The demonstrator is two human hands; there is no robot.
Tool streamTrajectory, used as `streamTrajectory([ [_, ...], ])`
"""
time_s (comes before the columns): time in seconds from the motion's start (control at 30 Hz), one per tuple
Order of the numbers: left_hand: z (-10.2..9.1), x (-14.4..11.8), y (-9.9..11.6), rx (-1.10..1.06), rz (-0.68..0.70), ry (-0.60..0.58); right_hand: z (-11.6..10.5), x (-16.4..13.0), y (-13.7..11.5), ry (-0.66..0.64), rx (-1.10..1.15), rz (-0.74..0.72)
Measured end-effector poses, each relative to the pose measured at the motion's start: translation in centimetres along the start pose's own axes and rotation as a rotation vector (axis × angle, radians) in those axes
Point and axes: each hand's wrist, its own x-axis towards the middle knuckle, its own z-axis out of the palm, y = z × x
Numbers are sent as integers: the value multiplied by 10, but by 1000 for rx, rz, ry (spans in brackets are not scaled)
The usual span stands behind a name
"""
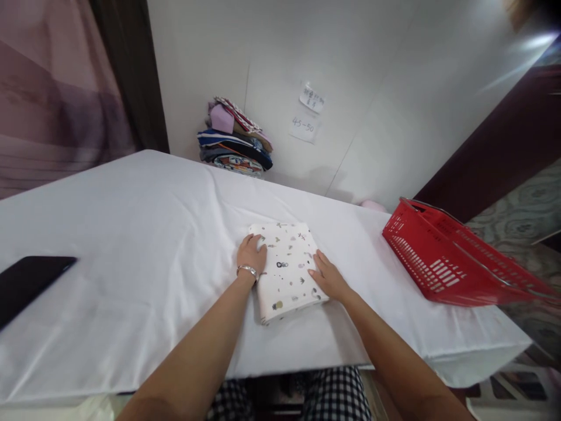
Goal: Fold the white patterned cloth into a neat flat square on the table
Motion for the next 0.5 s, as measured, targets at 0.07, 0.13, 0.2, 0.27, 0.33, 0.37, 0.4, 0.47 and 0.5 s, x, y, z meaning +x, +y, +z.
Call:
streamTrajectory([
  [0.07, 0, 0, 0, -1, 4, 5, -4, 0, -2, -7, 10, 7],
  [0.13, 0, 1, 0, -3, 5, 6, -9, -1, -10, -5, -35, 32],
  [0.2, 0, 0, 0, -5, 3, 8, -11, -4, -23, 18, -89, 18],
  [0.27, 0, 0, 0, -8, -4, 11, -10, -8, -36, 12, -96, -73],
  [0.33, 0, -1, 1, -10, -14, 10, -4, -13, -45, -37, -69, -173],
  [0.37, -1, -1, 1, -9, -16, 10, -1, -14, -48, -64, -54, -201],
  [0.4, -1, -1, 1, -10, -16, 10, 2, -16, -49, -82, -42, -215],
  [0.47, -1, -1, 1, -12, -14, 13, 6, -17, -49, -89, -27, -215],
  [0.5, -1, -1, 1, -16, -15, 15, 7, -17, -48, -93, -20, -212],
])
